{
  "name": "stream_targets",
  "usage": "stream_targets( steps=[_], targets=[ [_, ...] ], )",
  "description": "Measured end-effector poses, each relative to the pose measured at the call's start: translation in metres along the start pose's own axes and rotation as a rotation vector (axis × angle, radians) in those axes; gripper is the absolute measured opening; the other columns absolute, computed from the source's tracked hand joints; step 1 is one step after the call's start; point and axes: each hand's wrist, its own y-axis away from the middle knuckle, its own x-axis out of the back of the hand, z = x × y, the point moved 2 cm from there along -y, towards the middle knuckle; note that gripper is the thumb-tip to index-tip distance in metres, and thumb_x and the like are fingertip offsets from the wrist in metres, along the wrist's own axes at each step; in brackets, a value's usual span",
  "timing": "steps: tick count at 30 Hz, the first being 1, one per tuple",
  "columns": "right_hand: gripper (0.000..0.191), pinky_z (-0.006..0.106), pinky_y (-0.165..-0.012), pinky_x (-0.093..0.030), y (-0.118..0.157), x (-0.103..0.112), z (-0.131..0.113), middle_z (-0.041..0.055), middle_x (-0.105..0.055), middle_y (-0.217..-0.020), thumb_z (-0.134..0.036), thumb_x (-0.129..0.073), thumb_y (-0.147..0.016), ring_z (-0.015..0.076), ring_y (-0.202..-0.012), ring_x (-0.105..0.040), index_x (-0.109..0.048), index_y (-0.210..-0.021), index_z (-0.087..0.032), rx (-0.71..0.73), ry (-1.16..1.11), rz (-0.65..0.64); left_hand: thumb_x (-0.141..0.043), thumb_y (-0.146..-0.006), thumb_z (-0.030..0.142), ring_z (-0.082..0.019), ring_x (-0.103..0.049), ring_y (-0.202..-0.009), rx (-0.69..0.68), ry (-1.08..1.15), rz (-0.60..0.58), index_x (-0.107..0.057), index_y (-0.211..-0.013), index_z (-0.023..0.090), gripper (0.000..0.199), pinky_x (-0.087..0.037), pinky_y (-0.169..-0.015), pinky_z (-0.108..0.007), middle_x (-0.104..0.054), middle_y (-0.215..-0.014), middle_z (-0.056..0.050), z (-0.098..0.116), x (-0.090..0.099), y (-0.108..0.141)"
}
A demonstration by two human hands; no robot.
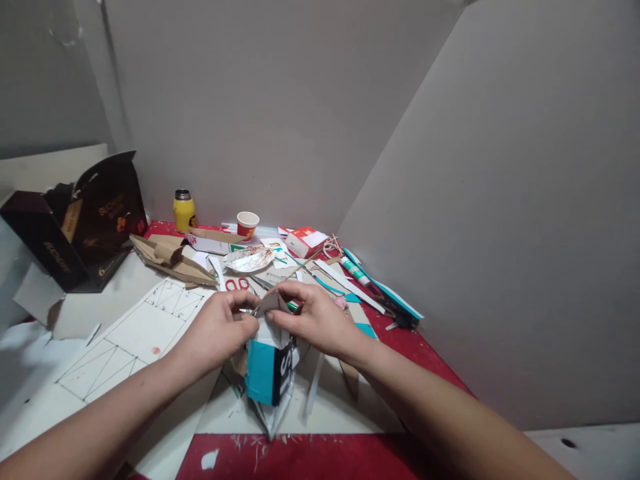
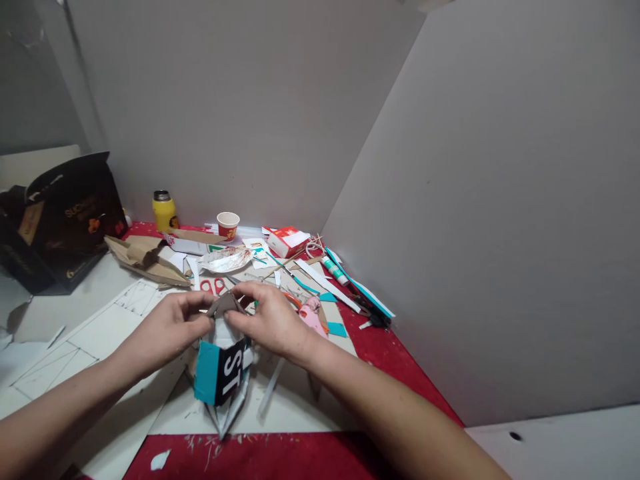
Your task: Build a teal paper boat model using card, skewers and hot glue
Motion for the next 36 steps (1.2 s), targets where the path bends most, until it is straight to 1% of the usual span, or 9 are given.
stream_targets(
  steps=[4,8,13,19,23,26,30,33,36],
  targets=[
    [0.016,0.027,-0.072,-0.045,-0.001,0.0,0.002,0.0007,-0.067,-0.085,-0.006,-0.061,-0.072,0.0153,-0.082,-0.06,-0.067,-0.079,-0.018,0.067,-0.006,0.051,-0.057,-0.062,0.014,-0.011,-0.052,-0.057,-0.008,-0.039,0.034,-0.062,-0.083,0.017,0.022,-0.039,-0.055,-0.022,-0.062,-0.07,0.003,-0.001,0.001,0.0],
    [0.016,0.027,-0.072,-0.045,0.0,-0.002,0.0,0.0013,-0.067,-0.084,-0.005,-0.06,-0.073,0.0151,-0.08,-0.059,-0.067,-0.078,-0.018,0.101,-0.011,0.06,-0.057,-0.064,0.017,-0.013,-0.053,-0.059,-0.048,-0.165,0.106,-0.061,-0.07,0.016,0.007,-0.038,-0.054,-0.023,-0.059,-0.061,0.002,-0.002,0.002,0.0],
    [0.016,0.026,-0.069,-0.043,0.001,-0.006,-0.005,0.0004,-0.065,-0.079,-0.005,-0.059,-0.075,0.0145,-0.077,-0.057,-0.067,-0.076,-0.018,0.067,0.027,0.043,-0.055,-0.068,0.019,-0.016,-0.053,-0.06,-0.101,-0.368,0.161,-0.063,-0.065,0.016,0.009,-0.037,-0.055,-0.025,-0.059,-0.06,0.001,-0.003,0.002,0.002],
    [0.015,0.026,-0.069,-0.043,-0.001,-0.015,-0.001,-0.0008,-0.062,-0.074,-0.004,-0.059,-0.074,0.0138,-0.076,-0.056,-0.066,-0.071,-0.018,0.06,-0.007,0.037,-0.054,-0.065,0.019,-0.014,-0.047,-0.056,-0.08,-0.341,0.167,-0.055,-0.056,0.018,0.009,-0.033,-0.052,-0.024,-0.052,-0.054,0.003,-0.009,0.002,0.001],
    [0.015,0.024,-0.063,-0.042,-0.007,-0.013,0.002,-0.0026,-0.061,-0.07,-0.004,-0.056,-0.072,0.012,-0.069,-0.055,-0.064,-0.07,-0.017,-0.022,-0.026,-0.018,-0.054,-0.062,0.02,-0.014,-0.049,-0.056,-0.065,-0.256,0.149,-0.058,-0.06,0.017,0.006,-0.034,-0.051,-0.023,-0.054,-0.055,0.003,-0.014,0.002,-0.004],
    [0.013,0.025,-0.063,-0.044,-0.011,-0.003,0.002,0.0003,-0.066,-0.08,-0.013,-0.06,-0.075,0.0132,-0.073,-0.059,-0.067,-0.086,-0.016,-0.03,-0.066,-0.084,-0.055,-0.063,0.021,-0.012,-0.047,-0.051,-0.049,-0.179,0.137,-0.061,-0.067,0.015,0.009,-0.033,-0.048,-0.021,-0.054,-0.056,0.003,-0.013,0.004,-0.008],
    [0.044,0.033,-0.081,-0.05,-0.011,0.016,0.0,0.0103,-0.068,-0.112,-0.031,-0.065,-0.081,0.0199,-0.101,-0.063,-0.058,-0.123,-0.017,-0.015,-0.196,0.022,-0.055,-0.066,0.021,-0.008,-0.038,-0.043,-0.047,-0.134,0.186,-0.063,-0.085,0.014,0.022,-0.03,-0.043,-0.02,-0.049,-0.052,0.007,-0.004,0.011,-0.007],
    [0.037,0.036,-0.084,-0.052,-0.006,0.021,-0.004,0.0117,-0.068,-0.113,-0.032,-0.066,-0.081,0.0214,-0.101,-0.064,-0.064,-0.114,-0.016,-0.005,-0.162,0.092,-0.055,-0.067,0.018,-0.01,-0.044,-0.047,-0.086,-0.134,0.218,-0.065,-0.087,0.015,0.022,-0.035,-0.047,-0.022,-0.053,-0.055,0.006,0.003,0.014,-0.004],
    [0.03,0.035,-0.079,-0.055,0.0,0.016,-0.011,0.0094,-0.07,-0.108,-0.026,-0.067,-0.079,0.0198,-0.093,-0.066,-0.067,-0.108,-0.018,0.057,-0.098,0.089,-0.055,-0.07,0.016,-0.014,-0.057,-0.062,-0.196,-0.221,0.271,-0.066,-0.081,0.016,0.016,-0.045,-0.058,-0.025,-0.065,-0.07,0.001,0.009,0.014,0.004]
  ],
)
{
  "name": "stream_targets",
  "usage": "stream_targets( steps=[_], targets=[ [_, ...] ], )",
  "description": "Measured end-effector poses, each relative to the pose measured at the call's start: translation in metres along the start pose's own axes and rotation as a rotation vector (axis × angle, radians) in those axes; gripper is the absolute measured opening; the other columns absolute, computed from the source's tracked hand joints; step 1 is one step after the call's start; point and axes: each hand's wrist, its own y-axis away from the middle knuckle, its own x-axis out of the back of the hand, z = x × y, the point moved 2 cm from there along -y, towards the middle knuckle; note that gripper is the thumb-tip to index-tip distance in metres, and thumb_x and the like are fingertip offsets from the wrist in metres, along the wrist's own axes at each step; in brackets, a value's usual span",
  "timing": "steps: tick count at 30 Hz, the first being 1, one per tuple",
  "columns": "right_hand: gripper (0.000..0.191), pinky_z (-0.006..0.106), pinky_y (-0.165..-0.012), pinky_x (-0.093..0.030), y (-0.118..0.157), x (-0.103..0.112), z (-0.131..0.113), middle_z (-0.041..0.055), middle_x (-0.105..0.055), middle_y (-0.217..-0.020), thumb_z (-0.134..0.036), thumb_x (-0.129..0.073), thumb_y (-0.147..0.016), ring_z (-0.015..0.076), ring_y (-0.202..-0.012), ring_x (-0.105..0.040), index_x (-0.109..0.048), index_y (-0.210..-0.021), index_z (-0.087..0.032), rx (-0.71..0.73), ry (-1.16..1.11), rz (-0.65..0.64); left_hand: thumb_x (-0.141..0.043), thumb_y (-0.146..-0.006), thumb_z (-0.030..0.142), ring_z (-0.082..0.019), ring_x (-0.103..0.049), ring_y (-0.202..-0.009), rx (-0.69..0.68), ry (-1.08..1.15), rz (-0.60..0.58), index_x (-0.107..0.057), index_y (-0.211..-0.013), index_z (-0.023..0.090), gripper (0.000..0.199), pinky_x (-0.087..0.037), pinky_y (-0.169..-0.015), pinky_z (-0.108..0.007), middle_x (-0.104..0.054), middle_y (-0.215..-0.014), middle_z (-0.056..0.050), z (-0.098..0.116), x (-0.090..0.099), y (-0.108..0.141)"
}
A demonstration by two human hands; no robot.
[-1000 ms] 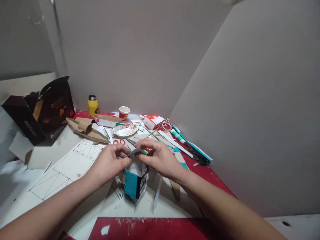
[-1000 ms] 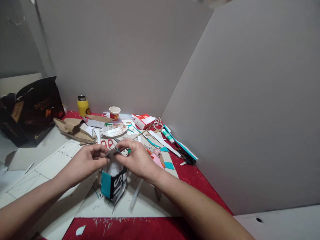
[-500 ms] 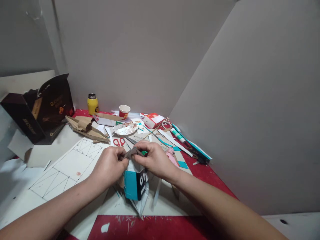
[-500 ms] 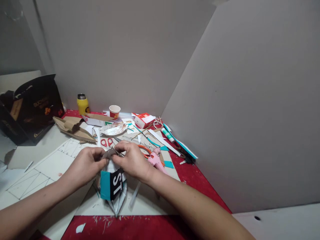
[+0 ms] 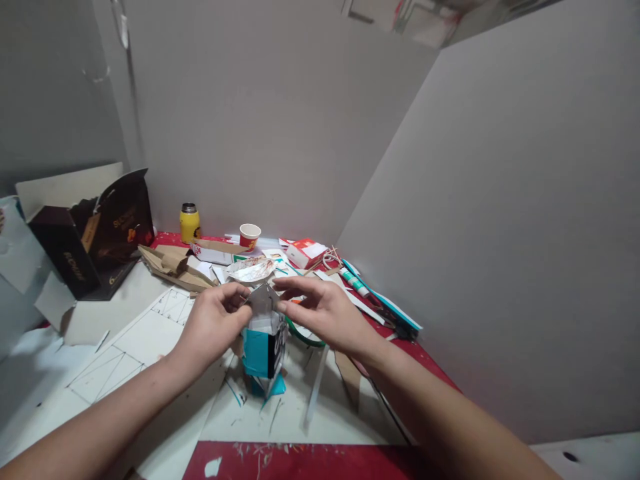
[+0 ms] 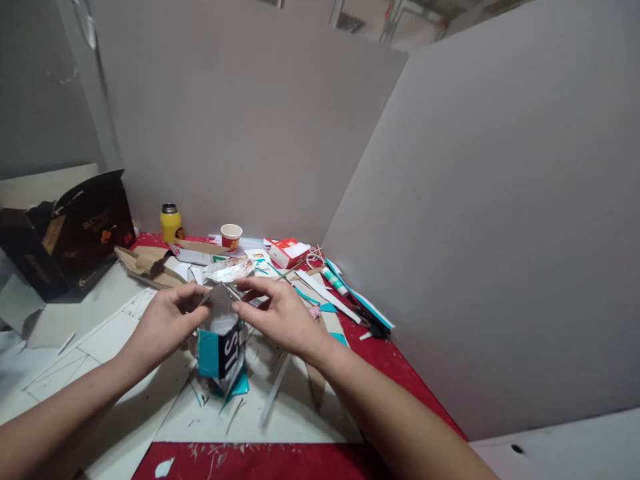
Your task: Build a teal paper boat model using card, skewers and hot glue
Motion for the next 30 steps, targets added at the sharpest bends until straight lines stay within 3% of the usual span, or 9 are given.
stream_targets(
  steps=[2,8,12,15,17,19,23,27,30],
  targets=[
    [0.035,0.035,-0.078,-0.056,0.004,-0.003,-0.004,0.0081,-0.069,-0.11,-0.022,-0.066,-0.08,0.0195,-0.094,-0.066,-0.065,-0.114,-0.02,0.047,0.024,-0.009,-0.053,-0.074,0.012,-0.015,-0.062,-0.071,-0.193,-0.161,0.101,-0.067,-0.085,0.018,0.019,-0.048,-0.067,-0.027,-0.07,-0.081,-0.001,0.007,0.003,0.007],
    [0.058,0.041,-0.094,-0.051,0.016,0.003,-0.004,0.0066,-0.052,-0.139,-0.024,-0.059,-0.086,0.0235,-0.121,-0.054,-0.042,-0.14,-0.032,0.241,-0.162,-0.096,-0.056,-0.078,0.005,-0.021,-0.065,-0.091,-1.023,-0.627,0.428,-0.062,-0.109,0.013,0.033,-0.053,-0.08,-0.031,-0.07,-0.099,-0.011,0.03,0.018,0.04],
    [0.072,0.046,-0.102,-0.045,0.023,0.005,0.012,0.0063,-0.038,-0.15,-0.017,-0.056,-0.085,0.0259,-0.131,-0.044,-0.025,-0.148,-0.037,0.259,0.013,-0.032,-0.058,-0.078,0.004,-0.024,-0.062,-0.105,-1.264,-0.763,0.416,-0.062,-0.113,0.009,0.035,-0.052,-0.088,-0.034,-0.067,-0.106,-0.016,0.033,0.026,0.055],
    [0.084,0.05,-0.111,-0.033,0.029,0.0,0.019,0.006,-0.031,-0.154,-0.014,-0.06,-0.081,0.028,-0.14,-0.031,-0.018,-0.15,-0.036,0.35,0.248,-0.023,-0.06,-0.077,0.004,-0.024,-0.061,-0.107,-1.319,-0.75,0.396,-0.062,-0.112,0.008,0.035,-0.051,-0.091,-0.034,-0.067,-0.106,-0.016,0.032,0.024,0.057],
    [0.093,0.05,-0.114,-0.028,0.032,-0.007,0.023,0.0075,-0.026,-0.156,-0.014,-0.063,-0.077,0.0287,-0.142,-0.027,-0.011,-0.152,-0.033,0.339,0.314,-0.076,-0.058,-0.077,0.003,-0.022,-0.063,-0.102,-1.259,-0.665,0.427,-0.063,-0.111,0.01,0.035,-0.051,-0.089,-0.031,-0.069,-0.104,-0.014,0.033,0.02,0.054],
    [0.102,0.05,-0.114,-0.028,0.033,-0.015,0.025,0.01,-0.022,-0.157,-0.015,-0.067,-0.074,0.0301,-0.142,-0.026,-0.004,-0.153,-0.029,0.257,0.289,-0.138,-0.057,-0.077,0.005,-0.018,-0.066,-0.091,-1.042,-0.461,0.494,-0.065,-0.107,0.015,0.032,-0.052,-0.083,-0.027,-0.071,-0.098,-0.009,0.035,0.018,0.046],
    [0.107,0.045,-0.103,-0.043,0.033,-0.032,0.026,0.0131,-0.032,-0.152,-0.018,-0.07,-0.071,0.0309,-0.133,-0.039,-0.002,-0.153,-0.025,0.041,0.066,-0.16,-0.065,-0.074,0.02,-0.012,-0.06,-0.064,-0.188,0.154,0.483,-0.067,-0.083,0.02,0.01,-0.049,-0.059,-0.02,-0.068,-0.075,0.002,0.02,0.023,0.016],
    [0.093,0.039,-0.082,-0.053,0.025,-0.045,0.026,0.0112,-0.052,-0.133,-0.02,-0.067,-0.073,0.0247,-0.104,-0.06,-0.016,-0.151,-0.028,-0.079,-0.251,-0.12,-0.063,-0.07,0.026,-0.01,-0.049,-0.048,0.03,0.296,0.415,-0.057,-0.066,0.018,0.011,-0.04,-0.044,-0.019,-0.053,-0.054,0.005,-0.001,0.03,-0.01],
    [0.078,0.036,-0.077,-0.053,0.015,-0.049,0.031,0.0081,-0.059,-0.124,-0.023,-0.068,-0.074,0.0223,-0.099,-0.062,-0.033,-0.143,-0.029,-0.11,-0.461,-0.148,-0.067,-0.068,0.036,-0.013,-0.053,-0.048,0.188,0.359,0.308,-0.06,-0.075,0.018,0.021,-0.041,-0.041,-0.021,-0.057,-0.058,0.003,-0.014,0.032,-0.021]
  ],
)
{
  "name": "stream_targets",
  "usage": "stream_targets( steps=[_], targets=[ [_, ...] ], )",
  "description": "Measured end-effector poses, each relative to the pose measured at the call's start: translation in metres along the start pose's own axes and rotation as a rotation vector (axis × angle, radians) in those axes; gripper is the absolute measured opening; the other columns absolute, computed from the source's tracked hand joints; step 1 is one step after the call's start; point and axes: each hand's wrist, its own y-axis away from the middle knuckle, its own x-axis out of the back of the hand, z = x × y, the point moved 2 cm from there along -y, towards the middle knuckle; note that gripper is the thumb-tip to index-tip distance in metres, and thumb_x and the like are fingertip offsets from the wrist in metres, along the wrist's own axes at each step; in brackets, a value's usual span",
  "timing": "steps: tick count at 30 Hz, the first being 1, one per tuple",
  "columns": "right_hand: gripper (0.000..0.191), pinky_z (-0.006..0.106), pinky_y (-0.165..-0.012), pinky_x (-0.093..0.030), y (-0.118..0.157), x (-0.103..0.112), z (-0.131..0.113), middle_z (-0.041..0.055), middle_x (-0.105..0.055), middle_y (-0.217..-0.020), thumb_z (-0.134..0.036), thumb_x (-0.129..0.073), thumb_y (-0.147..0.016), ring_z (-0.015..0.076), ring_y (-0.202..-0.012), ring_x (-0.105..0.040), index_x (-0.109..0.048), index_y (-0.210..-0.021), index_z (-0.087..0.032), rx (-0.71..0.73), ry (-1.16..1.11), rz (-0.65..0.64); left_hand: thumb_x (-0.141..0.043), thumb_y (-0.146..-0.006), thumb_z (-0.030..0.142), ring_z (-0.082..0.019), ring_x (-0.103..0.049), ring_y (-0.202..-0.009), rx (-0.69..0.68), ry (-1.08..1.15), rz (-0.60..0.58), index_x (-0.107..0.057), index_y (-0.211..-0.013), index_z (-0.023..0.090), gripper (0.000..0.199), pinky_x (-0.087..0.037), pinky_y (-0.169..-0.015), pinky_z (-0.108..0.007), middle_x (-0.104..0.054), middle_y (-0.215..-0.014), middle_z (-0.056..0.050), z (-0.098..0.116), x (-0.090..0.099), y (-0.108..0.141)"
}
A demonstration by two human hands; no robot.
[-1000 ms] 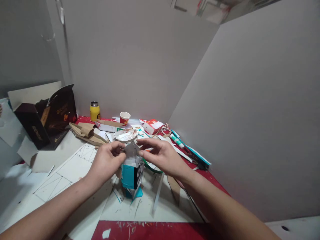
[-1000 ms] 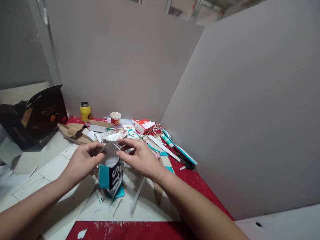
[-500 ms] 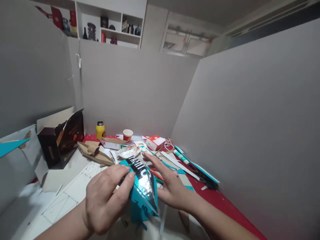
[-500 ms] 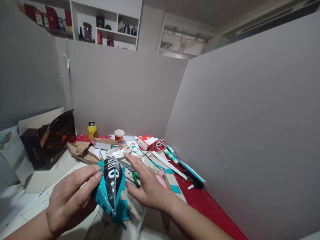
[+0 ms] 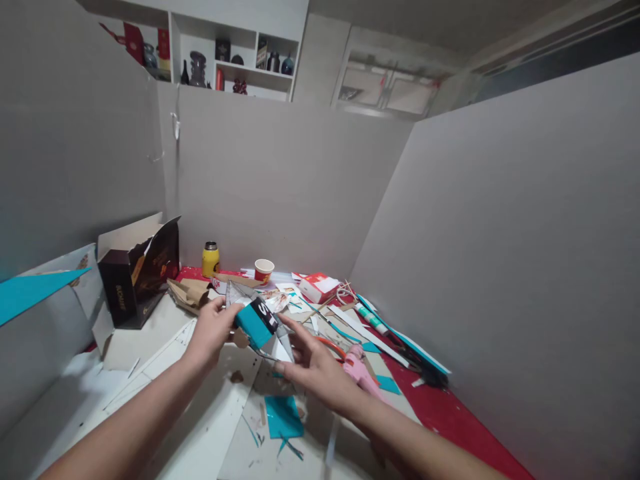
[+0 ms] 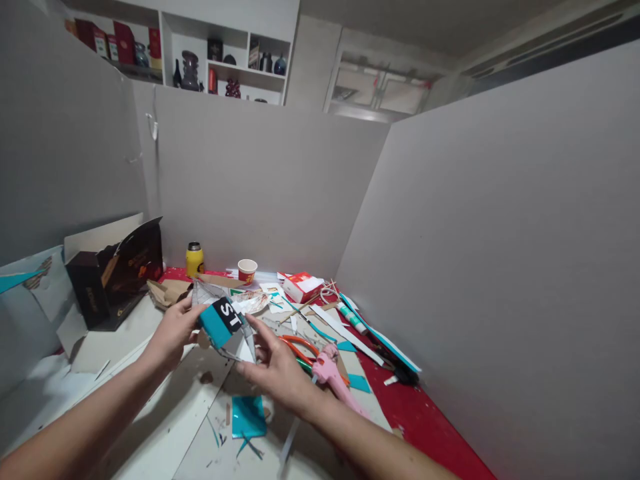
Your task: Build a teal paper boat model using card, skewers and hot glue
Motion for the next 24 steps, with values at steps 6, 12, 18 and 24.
stream_targets(
  steps=[6,12,18,24],
  targets=[
    [0.059,0.026,-0.059,-0.05,-0.017,0.018,0.011,0.0069,-0.066,-0.102,-0.025,-0.073,-0.071,0.0171,-0.077,-0.064,-0.054,-0.126,-0.021,-0.167,-0.192,-0.035,-0.067,-0.071,0.055,-0.014,-0.058,-0.054,0.245,0.044,-0.163,-0.064,-0.089,0.017,0.042,-0.05,-0.048,-0.024,-0.065,-0.07,-0.002,-0.008,0.01,-0.016],
    [0.049,0.025,-0.06,-0.05,-0.021,0.029,0.02,0.0072,-0.066,-0.096,-0.027,-0.075,-0.069,0.0158,-0.075,-0.063,-0.062,-0.115,-0.017,-0.272,-0.261,-0.083,-0.07,-0.074,0.039,-0.013,-0.055,-0.048,0.342,0.059,-0.271,-0.064,-0.099,0.018,0.033,-0.05,-0.043,-0.024,-0.062,-0.063,0.001,-0.023,0.025,-0.035],
    [0.066,0.026,-0.059,-0.05,-0.021,0.039,0.027,0.0039,-0.066,-0.085,-0.03,-0.077,-0.067,0.0152,-0.07,-0.063,-0.052,-0.127,-0.017,-0.319,-0.219,-0.02,-0.062,-0.087,0.029,-0.01,-0.057,-0.054,0.369,0.044,-0.303,-0.062,-0.098,0.014,0.018,-0.05,-0.048,-0.023,-0.061,-0.072,0.001,-0.04,0.035,-0.048],
    [0.052,0.026,-0.055,-0.045,-0.003,0.068,0.007,-0.0004,-0.064,-0.071,-0.031,-0.072,-0.073,0.0111,-0.056,-0.053,-0.057,-0.121,-0.019,-0.21,-0.113,0.117,-0.057,-0.091,0.032,-0.01,-0.059,-0.06,0.258,0.091,-0.194,-0.062,-0.098,0.013,0.02,-0.051,-0.055,-0.025,-0.063,-0.08,0.0,-0.037,0.053,-0.064]
  ],
)
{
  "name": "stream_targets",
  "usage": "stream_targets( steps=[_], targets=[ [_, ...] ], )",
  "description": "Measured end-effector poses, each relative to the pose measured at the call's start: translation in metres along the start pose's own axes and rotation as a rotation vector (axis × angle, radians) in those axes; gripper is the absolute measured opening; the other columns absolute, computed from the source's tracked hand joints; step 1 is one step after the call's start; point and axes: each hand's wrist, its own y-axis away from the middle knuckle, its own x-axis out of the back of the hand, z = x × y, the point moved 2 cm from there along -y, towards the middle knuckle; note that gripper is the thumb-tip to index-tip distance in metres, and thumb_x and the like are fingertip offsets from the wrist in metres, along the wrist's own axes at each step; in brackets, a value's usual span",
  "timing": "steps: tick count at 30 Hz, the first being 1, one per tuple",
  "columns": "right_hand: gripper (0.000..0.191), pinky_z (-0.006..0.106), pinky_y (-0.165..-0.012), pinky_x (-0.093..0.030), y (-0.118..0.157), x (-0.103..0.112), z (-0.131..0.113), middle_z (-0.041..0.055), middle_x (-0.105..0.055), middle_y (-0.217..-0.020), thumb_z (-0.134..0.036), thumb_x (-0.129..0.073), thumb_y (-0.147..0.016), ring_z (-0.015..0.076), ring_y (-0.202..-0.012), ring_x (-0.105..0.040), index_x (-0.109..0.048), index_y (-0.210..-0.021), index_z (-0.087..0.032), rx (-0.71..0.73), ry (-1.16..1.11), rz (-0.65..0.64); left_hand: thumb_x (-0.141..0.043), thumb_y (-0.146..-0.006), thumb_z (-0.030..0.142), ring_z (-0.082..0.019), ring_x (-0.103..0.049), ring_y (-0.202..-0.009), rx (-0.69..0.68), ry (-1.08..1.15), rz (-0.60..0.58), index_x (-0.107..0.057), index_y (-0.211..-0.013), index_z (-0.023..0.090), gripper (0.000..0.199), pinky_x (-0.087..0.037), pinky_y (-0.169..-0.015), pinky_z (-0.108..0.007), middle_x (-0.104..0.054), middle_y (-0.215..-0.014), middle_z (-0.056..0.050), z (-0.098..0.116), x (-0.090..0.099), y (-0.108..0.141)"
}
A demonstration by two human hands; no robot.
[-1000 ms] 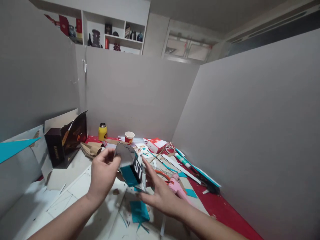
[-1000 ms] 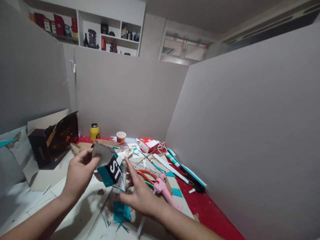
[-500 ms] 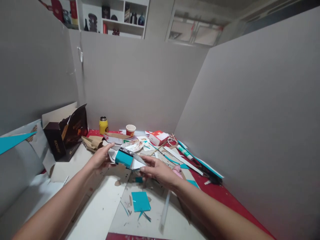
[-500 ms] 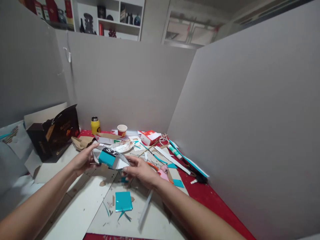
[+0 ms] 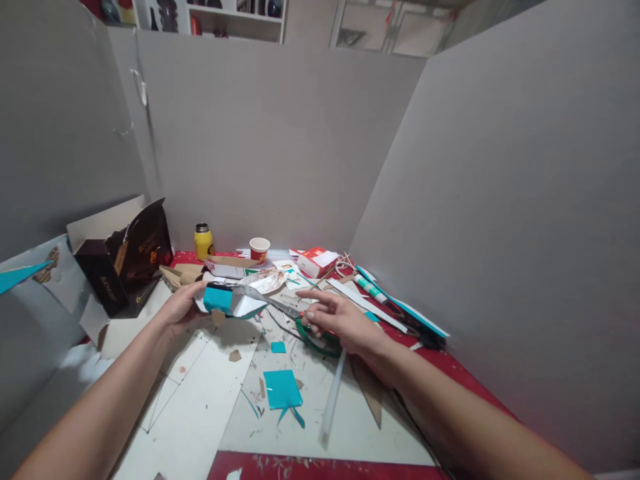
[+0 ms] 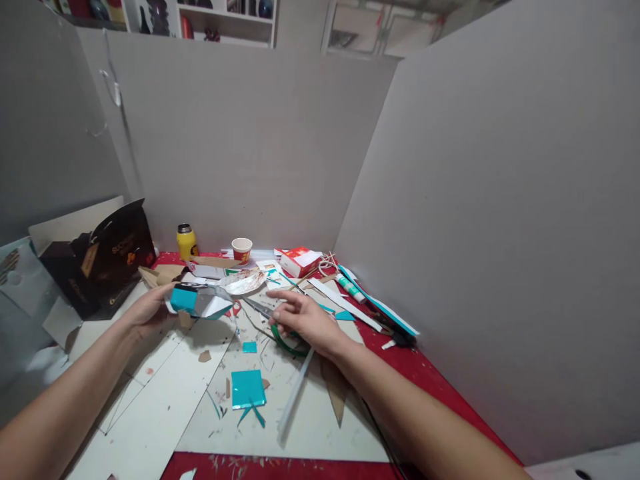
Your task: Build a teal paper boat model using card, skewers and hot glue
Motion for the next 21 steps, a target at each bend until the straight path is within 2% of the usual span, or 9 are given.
stream_targets(
  steps=[3,6,8,10,12,13,15,17,21],
  targets=[
    [0.047,0.025,-0.053,-0.044,0.013,0.026,-0.015,-0.0003,-0.062,-0.075,-0.037,-0.07,-0.076,0.0111,-0.059,-0.054,-0.058,-0.119,-0.021,0.088,0.014,0.12,-0.065,-0.083,0.033,-0.011,-0.06,-0.058,-0.068,0.033,0.028,-0.065,-0.09,0.014,0.02,-0.049,-0.054,-0.023,-0.065,-0.07,0.002,0.007,0.009,-0.001],
    [0.048,0.026,-0.05,-0.045,0.02,0.055,-0.024,0.0054,-0.065,-0.085,-0.044,-0.062,-0.082,0.0146,-0.063,-0.059,-0.057,-0.122,-0.019,0.183,0.174,0.236,-0.073,-0.07,0.032,-0.014,-0.062,-0.061,-0.111,0.031,0.011,-0.068,-0.083,0.013,0.023,-0.049,-0.055,-0.022,-0.069,-0.07,0.0,0.014,0.015,0.002],
    [0.046,0.033,-0.061,-0.052,0.021,0.069,-0.025,0.0099,-0.069,-0.093,-0.044,-0.058,-0.084,0.0215,-0.079,-0.065,-0.06,-0.121,-0.018,0.244,0.49,0.25,-0.077,-0.064,0.028,-0.015,-0.063,-0.065,-0.119,0.008,-0.033,-0.07,-0.08,0.012,0.023,-0.05,-0.059,-0.022,-0.071,-0.074,-0.003,0.019,0.016,0.007],
    [0.042,0.045,-0.083,-0.051,0.022,0.077,-0.022,0.0142,-0.068,-0.109,-0.04,-0.059,-0.081,0.0307,-0.104,-0.062,-0.065,-0.116,-0.018,0.32,0.828,0.317,-0.079,-0.063,0.028,-0.015,-0.063,-0.067,-0.119,-0.024,-0.091,-0.071,-0.078,0.012,0.023,-0.05,-0.062,-0.021,-0.071,-0.075,-0.004,0.023,0.014,0.012],
    [0.039,0.052,-0.095,-0.044,0.023,0.076,-0.019,0.0157,-0.065,-0.12,-0.035,-0.059,-0.08,0.0347,-0.115,-0.056,-0.067,-0.114,-0.017,0.379,1.006,0.412,-0.079,-0.065,0.03,-0.015,-0.062,-0.066,-0.106,-0.063,-0.151,-0.071,-0.075,0.012,0.022,-0.05,-0.061,-0.021,-0.07,-0.072,-0.004,0.027,0.011,0.017],
    [0.038,0.052,-0.094,-0.045,0.024,0.073,-0.017,0.0154,-0.066,-0.118,-0.034,-0.056,-0.082,0.034,-0.112,-0.058,-0.067,-0.114,-0.016,0.375,1.017,0.435,-0.078,-0.066,0.031,-0.015,-0.062,-0.064,-0.093,-0.085,-0.18,-0.071,-0.074,0.012,0.022,-0.049,-0.061,-0.022,-0.069,-0.07,-0.004,0.027,0.009,0.019],
    [0.035,0.045,-0.081,-0.051,0.027,0.062,-0.014,0.0124,-0.072,-0.104,-0.033,-0.051,-0.086,0.0285,-0.091,-0.067,-0.067,-0.113,-0.017,0.333,0.988,0.424,-0.078,-0.068,0.033,-0.016,-0.062,-0.062,-0.059,-0.131,-0.232,-0.071,-0.074,0.012,0.023,-0.05,-0.06,-0.023,-0.069,-0.069,-0.005,0.027,0.004,0.022],
    [0.03,0.04,-0.07,-0.053,0.029,0.047,-0.014,0.0089,-0.073,-0.092,-0.03,-0.05,-0.087,0.024,-0.076,-0.068,-0.069,-0.107,-0.019,0.33,0.964,0.395,-0.079,-0.067,0.033,-0.017,-0.063,-0.065,-0.027,-0.176,-0.27,-0.072,-0.077,0.012,0.023,-0.05,-0.062,-0.024,-0.07,-0.073,-0.007,0.026,0.0,0.024],
    [0.024,0.038,-0.075,-0.052,0.03,0.023,-0.015,0.0087,-0.072,-0.097,-0.025,-0.05,-0.087,0.0228,-0.084,-0.066,-0.07,-0.1,-0.021,0.412,0.949,0.312,-0.08,-0.065,0.03,-0.022,-0.067,-0.073,0.001,-0.245,-0.277,-0.074,-0.082,0.013,0.025,-0.051,-0.062,-0.025,-0.073,-0.082,-0.011,0.022,-0.006,0.025]
  ],
)
